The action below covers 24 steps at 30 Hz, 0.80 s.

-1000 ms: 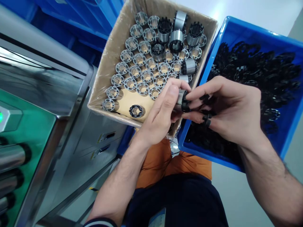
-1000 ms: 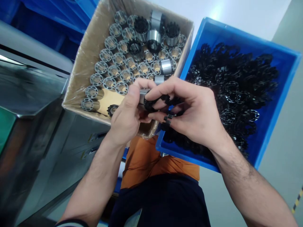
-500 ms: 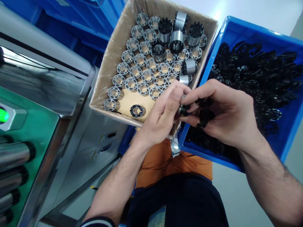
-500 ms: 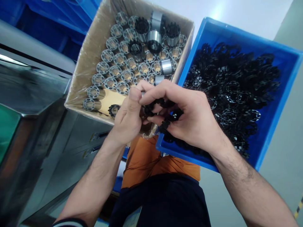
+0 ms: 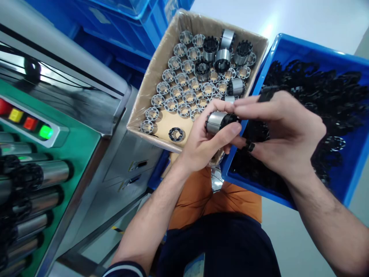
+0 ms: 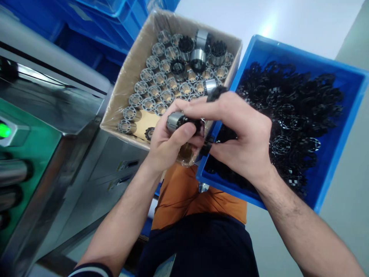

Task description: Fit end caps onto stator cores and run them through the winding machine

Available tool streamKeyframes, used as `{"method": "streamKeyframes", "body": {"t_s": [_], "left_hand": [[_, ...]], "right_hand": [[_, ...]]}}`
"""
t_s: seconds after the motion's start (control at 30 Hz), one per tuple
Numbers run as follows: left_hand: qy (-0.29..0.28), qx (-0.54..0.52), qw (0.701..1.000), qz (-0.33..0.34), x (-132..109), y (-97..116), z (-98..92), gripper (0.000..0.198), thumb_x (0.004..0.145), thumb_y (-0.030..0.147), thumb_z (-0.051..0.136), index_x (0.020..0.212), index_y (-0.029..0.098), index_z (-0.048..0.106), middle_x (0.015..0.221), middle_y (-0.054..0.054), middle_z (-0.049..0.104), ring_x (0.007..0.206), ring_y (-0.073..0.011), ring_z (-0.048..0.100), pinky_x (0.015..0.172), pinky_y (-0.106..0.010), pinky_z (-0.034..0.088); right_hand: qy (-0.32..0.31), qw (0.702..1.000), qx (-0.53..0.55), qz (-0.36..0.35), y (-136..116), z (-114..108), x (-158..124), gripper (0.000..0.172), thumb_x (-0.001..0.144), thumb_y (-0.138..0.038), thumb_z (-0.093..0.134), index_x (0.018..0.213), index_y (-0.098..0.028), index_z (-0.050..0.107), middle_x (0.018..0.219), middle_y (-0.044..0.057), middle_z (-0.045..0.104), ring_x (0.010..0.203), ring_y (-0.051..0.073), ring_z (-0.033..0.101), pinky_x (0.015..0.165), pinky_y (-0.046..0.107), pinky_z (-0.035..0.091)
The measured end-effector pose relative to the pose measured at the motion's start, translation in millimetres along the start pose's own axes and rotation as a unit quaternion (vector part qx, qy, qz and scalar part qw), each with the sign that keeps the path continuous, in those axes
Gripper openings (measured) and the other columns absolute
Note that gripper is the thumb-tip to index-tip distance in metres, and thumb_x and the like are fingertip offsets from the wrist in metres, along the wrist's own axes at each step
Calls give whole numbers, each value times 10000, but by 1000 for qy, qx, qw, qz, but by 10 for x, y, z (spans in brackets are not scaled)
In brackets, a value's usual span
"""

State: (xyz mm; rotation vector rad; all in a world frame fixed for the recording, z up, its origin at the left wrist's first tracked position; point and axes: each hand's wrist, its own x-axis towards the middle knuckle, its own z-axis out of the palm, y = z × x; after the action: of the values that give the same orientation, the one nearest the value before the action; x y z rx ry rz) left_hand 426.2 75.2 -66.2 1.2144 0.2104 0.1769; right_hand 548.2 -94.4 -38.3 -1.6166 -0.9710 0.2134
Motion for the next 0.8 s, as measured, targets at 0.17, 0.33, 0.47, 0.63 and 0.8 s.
{"method": "streamKeyframes", "body": {"t_s": [0.17, 0.33, 0.47, 0.63, 0.8], "left_hand": [[16, -3, 1000, 17, 4, -49, 11, 629, 1117, 877, 778, 1395, 336, 617, 930, 39, 692, 613, -130, 634, 553, -278, 538], [74, -7, 996, 39, 24, -47, 65, 595, 1195, 903, 587, 1312, 336, 723, 1074, -23, 773, 871, -194, 754, 621, -294, 548], [68, -24, 997, 5, 29, -25, 91, 518, 1234, 829, 567, 1309, 358, 768, 1056, -7, 751, 633, -131, 584, 544, -293, 468], [75, 3, 997, 11, 12, 16, 90, 545, 1218, 836, 594, 1302, 332, 782, 1124, -42, 765, 759, -190, 691, 585, -339, 541], [24, 4, 1000, 9, 14, 3, 58, 430, 1262, 734, 599, 1407, 363, 760, 1269, -30, 780, 908, -180, 742, 705, -324, 609]], "right_hand": [[43, 996, -31, -75, 102, 63, 5, 374, 955, -252, 1010, 1243, -490, 996, 1180, -13, 958, 1010, 324, 916, 935, 551, 786], [23, 997, 1, -73, 120, 85, -29, 522, 870, -214, 1096, 1282, -518, 992, 1246, 15, 937, 1106, 354, 925, 984, 562, 798], [47, 998, -26, -46, 73, 66, -50, 477, 883, -272, 1095, 1277, -521, 991, 1120, 25, 879, 1088, 382, 888, 934, 620, 785], [33, 998, -41, -32, 8, 39, -43, 401, 909, -275, 1056, 1214, -528, 997, 1206, -2, 910, 1073, 375, 886, 907, 636, 781], [40, 999, -17, -32, 1, 99, -30, 444, 898, -175, 1030, 1210, -491, 1001, 1265, -30, 947, 1125, 345, 915, 1004, 586, 786]]}}
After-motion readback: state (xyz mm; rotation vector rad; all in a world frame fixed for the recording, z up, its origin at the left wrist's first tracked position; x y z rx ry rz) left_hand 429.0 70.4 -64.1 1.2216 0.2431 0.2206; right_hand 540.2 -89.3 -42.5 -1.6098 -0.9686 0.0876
